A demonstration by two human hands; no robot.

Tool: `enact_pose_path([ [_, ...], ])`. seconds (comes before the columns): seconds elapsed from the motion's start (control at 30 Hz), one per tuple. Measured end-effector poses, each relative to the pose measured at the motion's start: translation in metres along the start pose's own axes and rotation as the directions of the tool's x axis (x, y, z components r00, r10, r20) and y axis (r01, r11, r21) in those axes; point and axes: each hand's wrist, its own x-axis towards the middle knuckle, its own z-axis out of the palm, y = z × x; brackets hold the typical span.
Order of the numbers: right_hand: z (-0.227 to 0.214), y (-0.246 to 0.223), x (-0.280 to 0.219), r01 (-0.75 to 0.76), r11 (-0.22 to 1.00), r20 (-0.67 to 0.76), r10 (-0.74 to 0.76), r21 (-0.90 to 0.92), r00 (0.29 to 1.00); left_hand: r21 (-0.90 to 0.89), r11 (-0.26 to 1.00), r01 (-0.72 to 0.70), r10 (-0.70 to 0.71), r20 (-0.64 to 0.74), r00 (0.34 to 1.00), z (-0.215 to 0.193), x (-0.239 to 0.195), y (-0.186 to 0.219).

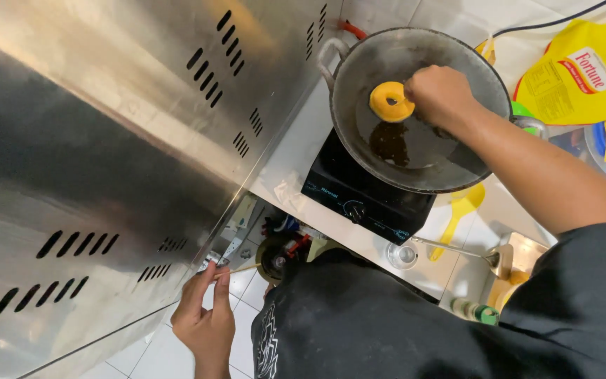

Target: The person fries doughnut-shaped dough in a wok on an induction cooktop, using a wooden skewer to flip and remove them. They place the cooked doughnuts on a paper towel-lined tray and continue frying more dough from a floured tray.

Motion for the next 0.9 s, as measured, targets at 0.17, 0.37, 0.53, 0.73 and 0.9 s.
enact_pose_path([
  [0.17,-0.009,-0.006,-0.022,-0.001,0.997,-0.038,0.004,0.076,0.999,-0.056,0.994,0.095,-0.096,-0.009,0.995,-0.005,0.0,0.001],
  [0.37,-0.006,-0.008,-0.036,-0.069,0.991,0.031,0.066,0.118,0.997,-0.103,0.994,-0.028,0.031,0.029,0.999,-0.013,0.002,-0.003],
  [0.53,-0.033,-0.023,-0.041,-0.364,0.898,0.283,0.292,0.249,0.914,-0.13,0.99,-0.048,0.053,0.034,0.998,-0.017,0.001,-0.005],
  [0.73,-0.026,-0.018,-0.057,-0.306,0.936,0.301,0.245,0.176,0.922,-0.116,0.992,-0.046,0.051,0.035,0.998,-0.02,-0.001,-0.006],
  [0.9,-0.022,-0.013,-0.064,-0.217,0.952,0.264,0.156,0.218,0.952,-0.119,0.991,-0.066,0.069,0.027,0.997,-0.021,-0.005,-0.013],
])
